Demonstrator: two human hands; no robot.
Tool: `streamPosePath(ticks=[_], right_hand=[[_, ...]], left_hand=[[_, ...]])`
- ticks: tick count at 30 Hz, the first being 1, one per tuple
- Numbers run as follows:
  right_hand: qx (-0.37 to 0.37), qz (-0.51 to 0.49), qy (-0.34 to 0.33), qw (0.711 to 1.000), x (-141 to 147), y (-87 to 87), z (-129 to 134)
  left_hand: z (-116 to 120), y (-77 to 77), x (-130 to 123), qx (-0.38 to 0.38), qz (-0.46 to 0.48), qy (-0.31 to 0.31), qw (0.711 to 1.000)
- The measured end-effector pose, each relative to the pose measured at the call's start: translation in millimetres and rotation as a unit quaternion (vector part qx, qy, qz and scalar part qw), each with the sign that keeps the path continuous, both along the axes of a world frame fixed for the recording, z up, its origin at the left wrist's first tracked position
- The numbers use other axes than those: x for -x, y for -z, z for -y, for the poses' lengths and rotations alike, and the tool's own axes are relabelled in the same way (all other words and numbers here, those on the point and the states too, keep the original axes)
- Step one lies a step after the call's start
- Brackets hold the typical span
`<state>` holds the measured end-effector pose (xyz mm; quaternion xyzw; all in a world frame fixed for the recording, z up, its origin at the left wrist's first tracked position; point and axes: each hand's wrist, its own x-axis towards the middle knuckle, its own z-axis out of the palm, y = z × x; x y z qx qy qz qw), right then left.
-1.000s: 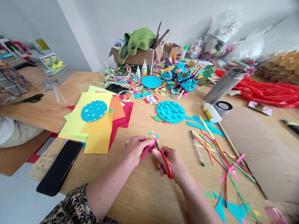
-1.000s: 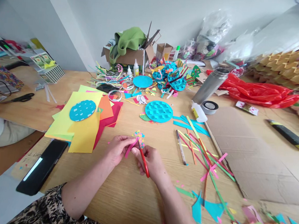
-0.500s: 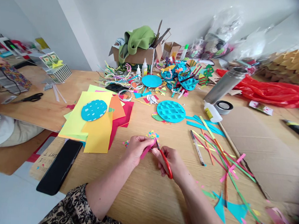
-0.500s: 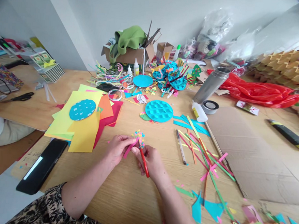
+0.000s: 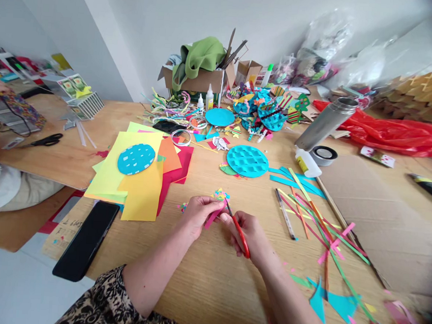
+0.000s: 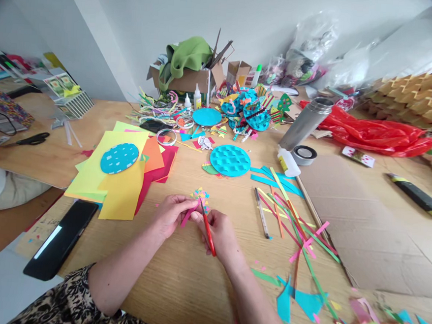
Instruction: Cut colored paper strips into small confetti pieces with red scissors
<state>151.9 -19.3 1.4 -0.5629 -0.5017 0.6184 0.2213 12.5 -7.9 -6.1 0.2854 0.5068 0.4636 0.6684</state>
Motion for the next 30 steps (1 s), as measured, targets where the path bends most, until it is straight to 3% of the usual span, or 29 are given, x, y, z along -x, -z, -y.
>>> streamPosePath(ticks=[10, 22, 30], right_hand=[[0.020, 0.015, 0.002, 1.000, -2, -1.1, -2], [0.006, -0.027, -0.123, 0.992, -16, -11.2, -4], [0.012, -0.029, -0.140, 0.990, -17, -13.9, -4]], left_hand=[[-5, 1.6, 9, 0.021, 0.009, 0.016, 1.000], [-10, -13.1, 24, 0.006, -0.054, 0.074, 0.996], [-10, -11.2, 26, -0.010, -0.082, 0.100, 0.992]])
